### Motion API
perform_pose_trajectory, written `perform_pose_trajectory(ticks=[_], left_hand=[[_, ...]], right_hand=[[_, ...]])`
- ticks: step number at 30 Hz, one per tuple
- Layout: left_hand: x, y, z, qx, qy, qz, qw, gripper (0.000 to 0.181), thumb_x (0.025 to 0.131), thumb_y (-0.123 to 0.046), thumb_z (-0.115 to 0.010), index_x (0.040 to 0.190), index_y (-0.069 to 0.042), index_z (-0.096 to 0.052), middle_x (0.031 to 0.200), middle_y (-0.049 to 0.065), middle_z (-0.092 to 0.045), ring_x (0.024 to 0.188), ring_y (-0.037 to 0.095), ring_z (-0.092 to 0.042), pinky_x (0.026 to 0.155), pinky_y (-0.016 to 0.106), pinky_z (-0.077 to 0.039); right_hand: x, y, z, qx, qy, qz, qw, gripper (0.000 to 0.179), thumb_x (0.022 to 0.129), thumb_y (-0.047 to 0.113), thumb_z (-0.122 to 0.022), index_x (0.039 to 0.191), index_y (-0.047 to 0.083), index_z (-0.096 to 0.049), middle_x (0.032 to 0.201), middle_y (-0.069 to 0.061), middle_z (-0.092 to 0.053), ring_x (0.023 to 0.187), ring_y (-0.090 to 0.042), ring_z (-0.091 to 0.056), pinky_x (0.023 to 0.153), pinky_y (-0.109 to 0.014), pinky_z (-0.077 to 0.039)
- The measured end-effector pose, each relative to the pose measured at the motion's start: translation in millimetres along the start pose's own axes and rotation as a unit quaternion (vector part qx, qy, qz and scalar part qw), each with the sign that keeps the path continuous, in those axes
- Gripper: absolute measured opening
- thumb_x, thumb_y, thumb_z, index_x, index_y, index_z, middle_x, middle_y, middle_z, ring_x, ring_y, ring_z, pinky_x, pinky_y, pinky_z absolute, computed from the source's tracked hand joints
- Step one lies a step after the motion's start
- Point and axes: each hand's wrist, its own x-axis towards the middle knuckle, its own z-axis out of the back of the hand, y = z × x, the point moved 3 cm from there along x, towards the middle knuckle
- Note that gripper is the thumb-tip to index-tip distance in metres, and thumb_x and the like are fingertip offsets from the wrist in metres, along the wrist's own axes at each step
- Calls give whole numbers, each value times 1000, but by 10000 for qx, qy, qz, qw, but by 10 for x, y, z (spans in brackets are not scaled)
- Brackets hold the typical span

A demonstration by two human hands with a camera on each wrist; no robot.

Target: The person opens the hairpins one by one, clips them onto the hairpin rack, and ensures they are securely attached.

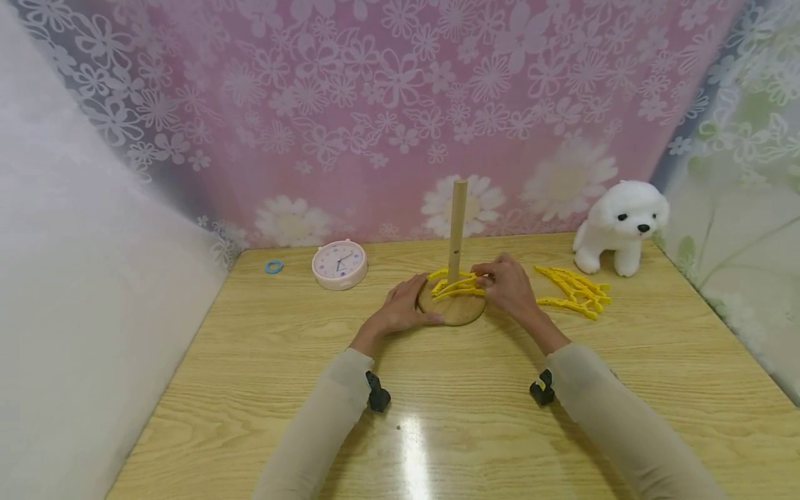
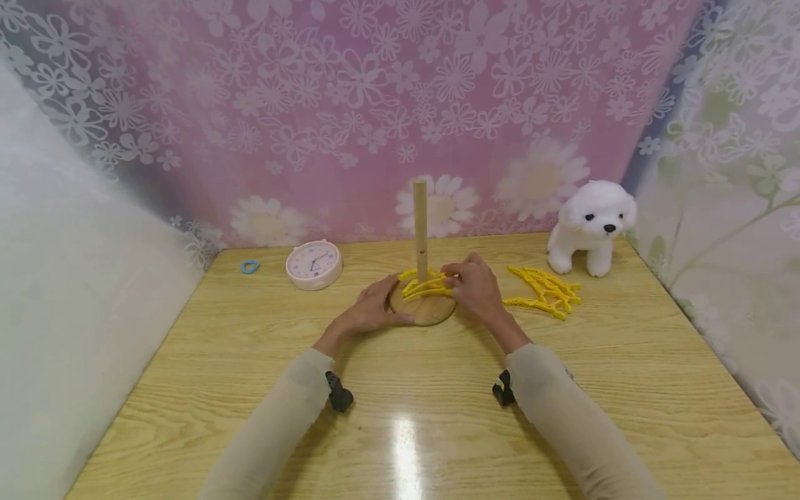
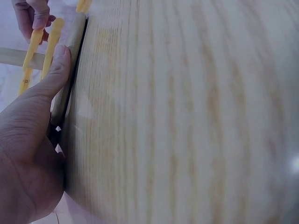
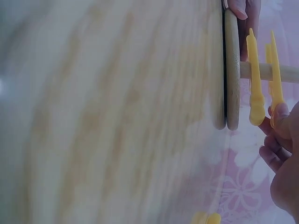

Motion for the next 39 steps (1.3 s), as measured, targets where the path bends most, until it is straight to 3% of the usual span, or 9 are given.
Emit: perform_pose_trajectory(ticks=[8,22,30,39], left_hand=[[-5,-20,-3,-48,-42,-34,10000,106,91,-59,-75,169,-18,-15,174,3,-17,160,25,-14,129,47,-6],[5,-6,-9,-132,-18,27,9999,106,90,-58,-75,169,-19,-15,174,5,-16,160,26,-12,129,48,-4],[7,-4,-5,-78,-95,-8,9999,106,90,-58,-76,169,-19,-16,174,5,-17,160,26,-13,129,48,-5],[-3,-12,-11,-74,-36,27,10000,106,91,-58,-75,169,-20,-15,174,4,-16,160,25,-13,129,47,-5]], right_hand=[[-26,-8,6,120,176,-35,9998,22,96,2,-72,116,2,-79,88,-12,-57,76,-24,-45,62,-36,-39],[-33,38,35,-186,389,337,9985,21,96,1,-70,115,2,-80,98,-15,-64,88,-29,-54,69,-44,-52],[-46,14,52,-47,663,204,9976,25,100,9,-69,124,7,-77,107,-15,-65,96,-29,-54,71,-42,-46],[-66,-82,49,174,877,65,9960,38,101,14,-69,138,7,-68,120,-15,-67,106,-32,-53,84,-49,-47]])
